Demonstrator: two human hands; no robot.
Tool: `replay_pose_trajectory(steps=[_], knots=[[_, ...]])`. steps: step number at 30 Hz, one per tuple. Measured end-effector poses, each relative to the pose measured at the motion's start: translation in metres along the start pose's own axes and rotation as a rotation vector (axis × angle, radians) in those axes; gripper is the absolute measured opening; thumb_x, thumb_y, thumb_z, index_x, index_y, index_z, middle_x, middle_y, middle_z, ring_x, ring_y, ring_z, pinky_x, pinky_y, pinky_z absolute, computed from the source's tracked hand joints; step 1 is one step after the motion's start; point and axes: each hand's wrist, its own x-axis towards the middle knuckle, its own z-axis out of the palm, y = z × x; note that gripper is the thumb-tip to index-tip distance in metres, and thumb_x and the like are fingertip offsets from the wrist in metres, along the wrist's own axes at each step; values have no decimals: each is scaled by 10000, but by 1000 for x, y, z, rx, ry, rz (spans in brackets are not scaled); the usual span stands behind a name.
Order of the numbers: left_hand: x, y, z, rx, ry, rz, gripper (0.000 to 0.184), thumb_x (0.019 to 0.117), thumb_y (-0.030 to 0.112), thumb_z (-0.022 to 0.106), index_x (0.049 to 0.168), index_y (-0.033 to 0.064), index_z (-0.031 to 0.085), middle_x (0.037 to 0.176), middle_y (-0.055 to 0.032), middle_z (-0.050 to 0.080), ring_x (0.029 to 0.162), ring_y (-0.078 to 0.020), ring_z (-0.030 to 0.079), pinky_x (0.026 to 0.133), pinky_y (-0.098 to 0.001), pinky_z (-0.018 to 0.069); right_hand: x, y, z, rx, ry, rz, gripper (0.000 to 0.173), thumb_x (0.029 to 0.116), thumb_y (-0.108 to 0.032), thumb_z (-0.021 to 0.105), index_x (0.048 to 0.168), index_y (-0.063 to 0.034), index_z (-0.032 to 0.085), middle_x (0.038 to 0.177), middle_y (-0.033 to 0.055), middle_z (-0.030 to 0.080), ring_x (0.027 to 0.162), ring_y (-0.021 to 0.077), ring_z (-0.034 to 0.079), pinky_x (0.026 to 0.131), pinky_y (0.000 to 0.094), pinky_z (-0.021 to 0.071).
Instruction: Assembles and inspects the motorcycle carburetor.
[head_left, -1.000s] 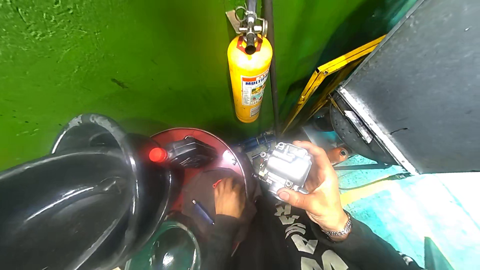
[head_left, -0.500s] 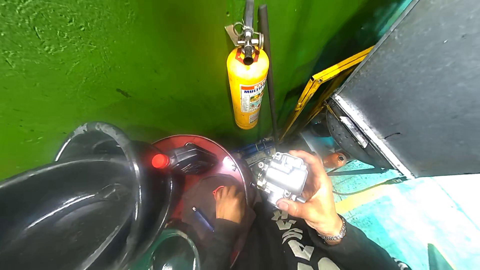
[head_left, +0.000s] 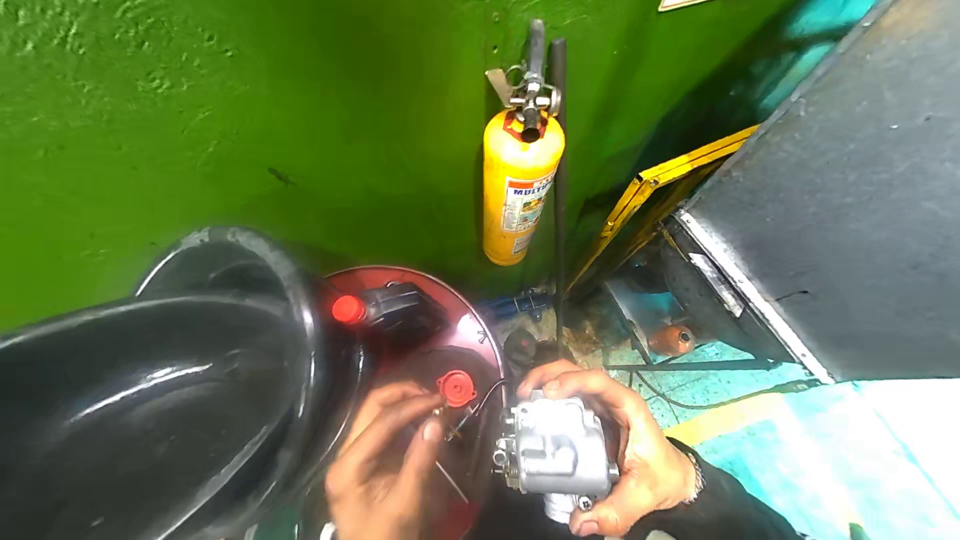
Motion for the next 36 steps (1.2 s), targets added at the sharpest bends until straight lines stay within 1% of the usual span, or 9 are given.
replay_pose_trajectory(steps=[2, 4, 7, 13, 19, 22, 26, 33, 36], knots=[[9, 37, -13, -48, -82, 59, 168, 971, 294, 702, 1070, 183, 781, 1120, 22, 700, 1000, -91, 670, 827, -208, 580, 4, 5, 10, 23, -75, 13, 806, 714, -276, 925, 1402, -101, 543, 1392, 154, 571, 1278, 264, 572, 1073, 427, 514], [10, 52, -17, -54, -152, 66, 148, 957, 255, 725, 1040, 146, 781, 1105, -22, 703, 991, -117, 681, 816, -233, 600, 10, 7, 20, 13, -136, 14, 808, 702, -251, 926, 1400, -114, 542, 1389, 144, 573, 1294, 261, 557, 1094, 426, 495], [4, 52, -24, -37, -216, 39, 141, 947, 233, 734, 1018, 122, 783, 1101, -51, 709, 1026, -145, 672, 854, -271, 595, 17, 7, 29, 27, -197, 34, 784, 704, -242, 920, 1386, -108, 556, 1381, 141, 576, 1307, 255, 544, 1115, 420, 474], [-3, 49, -37, 34, -233, 31, 133, 946, 225, 730, 1022, 130, 784, 1118, -53, 704, 1067, -146, 662, 888, -272, 587, 22, 7, 34, 32, -228, 63, 796, 726, -247, 912, 1399, -59, 531, 1389, 171, 569, 1311, 267, 545, 1126, 430, 466], [4, 50, -48, 274, -309, 106, 141, 951, 293, 719, 1044, 223, 799, 1112, 17, 716, 1045, -108, 654, 895, -320, 551, 21, 7, 34, 76, -247, 133, 819, 740, -252, 905, 1419, -34, 501, 1410, 176, 553, 1300, 250, 556, 1112, 406, 480], [8, 48, -50, 223, -336, 109, 118, 944, 257, 730, 1029, 205, 793, 1094, 31, 729, 998, -96, 677, 863, -304, 574, 20, 5, 35, 122, -250, 165, 820, 740, -235, 902, 1416, -15, 493, 1407, 176, 551, 1285, 242, 567, 1101, 400, 491], [12, 46, -49, 78, -383, 122, 102, 942, 181, 742, 1028, 144, 783, 1094, -27, 729, 1029, -136, 688, 877, -288, 599, 21, 5, 34, 186, -266, 184, 823, 753, -238, 889, 1427, -10, 474, 1404, 176, 551, 1262, 232, 580, 1086, 392, 499], [8, 34, -42, -93, -376, 60, 142, 935, 215, 768, 998, 88, 778, 1041, -48, 722, 928, -122, 703, 790, -251, 622, 18, 3, 33, 305, -304, 262, 827, 773, -236, 877, 1453, -45, 448, 1394, 141, 560, 1240, 205, 593, 1071, 377, 508], [3, 30, -39, -155, -378, 27, 153, 959, 209, 738, 1012, 68, 767, 1036, -57, 715, 957, -123, 693, 818, -251, 611, 15, 6, 32, 338, -318, 277, 810, 791, -268, 867, 1455, -63, 454, 1399, 124, 561, 1244, 194, 591, 1072, 369, 504]])
